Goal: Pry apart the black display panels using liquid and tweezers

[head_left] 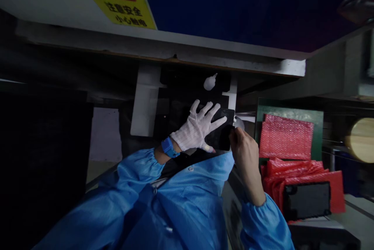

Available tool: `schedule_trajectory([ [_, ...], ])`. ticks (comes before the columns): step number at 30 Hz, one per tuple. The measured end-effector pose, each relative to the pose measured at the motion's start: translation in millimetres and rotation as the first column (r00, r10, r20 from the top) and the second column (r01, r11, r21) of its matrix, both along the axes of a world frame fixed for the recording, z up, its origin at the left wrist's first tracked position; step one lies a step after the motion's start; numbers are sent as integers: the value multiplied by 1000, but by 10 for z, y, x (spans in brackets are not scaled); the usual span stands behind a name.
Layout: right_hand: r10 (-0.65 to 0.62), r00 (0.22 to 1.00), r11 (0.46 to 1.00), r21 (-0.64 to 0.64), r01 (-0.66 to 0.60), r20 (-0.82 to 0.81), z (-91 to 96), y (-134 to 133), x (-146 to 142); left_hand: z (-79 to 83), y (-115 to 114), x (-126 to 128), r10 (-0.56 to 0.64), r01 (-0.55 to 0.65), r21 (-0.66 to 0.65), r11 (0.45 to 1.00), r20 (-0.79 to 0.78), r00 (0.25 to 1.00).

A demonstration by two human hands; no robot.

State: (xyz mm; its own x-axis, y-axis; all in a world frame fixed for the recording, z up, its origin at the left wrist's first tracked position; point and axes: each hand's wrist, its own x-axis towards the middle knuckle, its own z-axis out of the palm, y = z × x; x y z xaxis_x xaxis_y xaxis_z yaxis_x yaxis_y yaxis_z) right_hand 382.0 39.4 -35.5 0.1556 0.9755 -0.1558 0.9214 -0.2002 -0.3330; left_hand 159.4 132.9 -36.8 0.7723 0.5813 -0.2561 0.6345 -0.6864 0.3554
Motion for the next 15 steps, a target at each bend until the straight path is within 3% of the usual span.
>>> schedule_trajectory([
  [15,26,999,997,67,-24,-30,-29,-58,25,40,-2,20,11,-11,-14,1000,-24,1000],
])
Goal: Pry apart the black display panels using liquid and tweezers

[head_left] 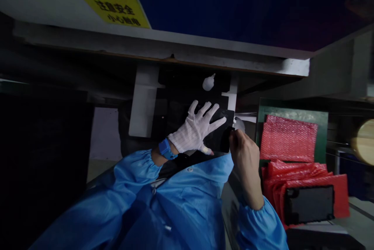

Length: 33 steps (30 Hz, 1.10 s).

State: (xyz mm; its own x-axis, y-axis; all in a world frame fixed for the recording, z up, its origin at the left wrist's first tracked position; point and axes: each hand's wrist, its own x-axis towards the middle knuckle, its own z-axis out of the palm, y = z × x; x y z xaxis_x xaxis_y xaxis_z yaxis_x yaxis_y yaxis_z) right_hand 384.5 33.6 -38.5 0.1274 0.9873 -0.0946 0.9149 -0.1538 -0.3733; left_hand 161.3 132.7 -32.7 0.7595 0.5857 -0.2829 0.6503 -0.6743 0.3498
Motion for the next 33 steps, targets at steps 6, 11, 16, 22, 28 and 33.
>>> schedule_trajectory([
  [6,-31,999,1000,4,31,-42,-76,-7,-2,71,8,28,-7,3,-56,998,-65,998],
  [11,-45,996,999,-13,44,-74,-104,-3,12,96,18,41,3,-8,-61,998,-80,997],
  [16,-67,992,997,-32,64,-105,-120,17,4,68,8,40,21,-26,-48,999,-96,995],
  [22,-104,983,995,-10,104,-150,-100,40,-28,69,-13,38,35,-36,-18,999,-98,995],
  [28,-154,955,980,87,181,-253,31,12,124,54,-11,40,41,-39,28,999,-89,995],
  [33,-182,910,962,122,243,-372,-1,216,306,89,4,86,8,-4,38,999,-96,995],
])
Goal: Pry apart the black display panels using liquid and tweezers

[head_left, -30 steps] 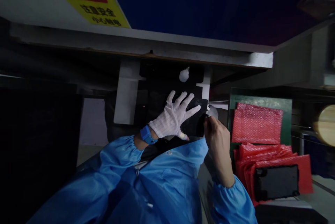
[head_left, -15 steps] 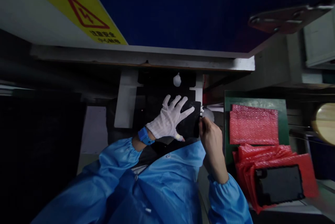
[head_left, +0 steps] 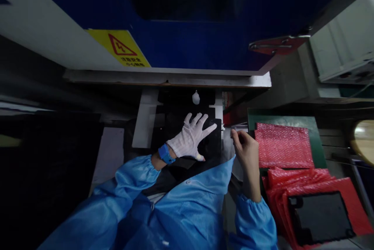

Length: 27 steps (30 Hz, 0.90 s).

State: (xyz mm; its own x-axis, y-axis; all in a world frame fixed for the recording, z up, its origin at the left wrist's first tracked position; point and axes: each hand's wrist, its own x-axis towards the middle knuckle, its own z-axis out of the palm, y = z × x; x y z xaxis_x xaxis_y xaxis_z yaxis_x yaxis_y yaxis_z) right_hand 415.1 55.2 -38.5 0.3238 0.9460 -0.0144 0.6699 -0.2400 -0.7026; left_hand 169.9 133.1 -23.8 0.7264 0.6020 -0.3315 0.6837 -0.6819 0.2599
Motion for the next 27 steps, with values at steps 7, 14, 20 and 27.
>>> schedule_trajectory([
  [7,74,993,997,21,-72,-88,-119,519,33,55,44,86,-32,31,56,998,15,999],
  [14,191,979,981,37,-189,-71,-197,810,-139,106,61,-217,5,-22,54,998,296,955],
  [20,252,967,965,69,-254,41,-343,909,-489,216,95,-698,111,-143,8,990,583,805],
  [27,114,979,976,165,-142,167,-211,693,-478,425,-92,-940,86,-123,-5,992,746,661],
])
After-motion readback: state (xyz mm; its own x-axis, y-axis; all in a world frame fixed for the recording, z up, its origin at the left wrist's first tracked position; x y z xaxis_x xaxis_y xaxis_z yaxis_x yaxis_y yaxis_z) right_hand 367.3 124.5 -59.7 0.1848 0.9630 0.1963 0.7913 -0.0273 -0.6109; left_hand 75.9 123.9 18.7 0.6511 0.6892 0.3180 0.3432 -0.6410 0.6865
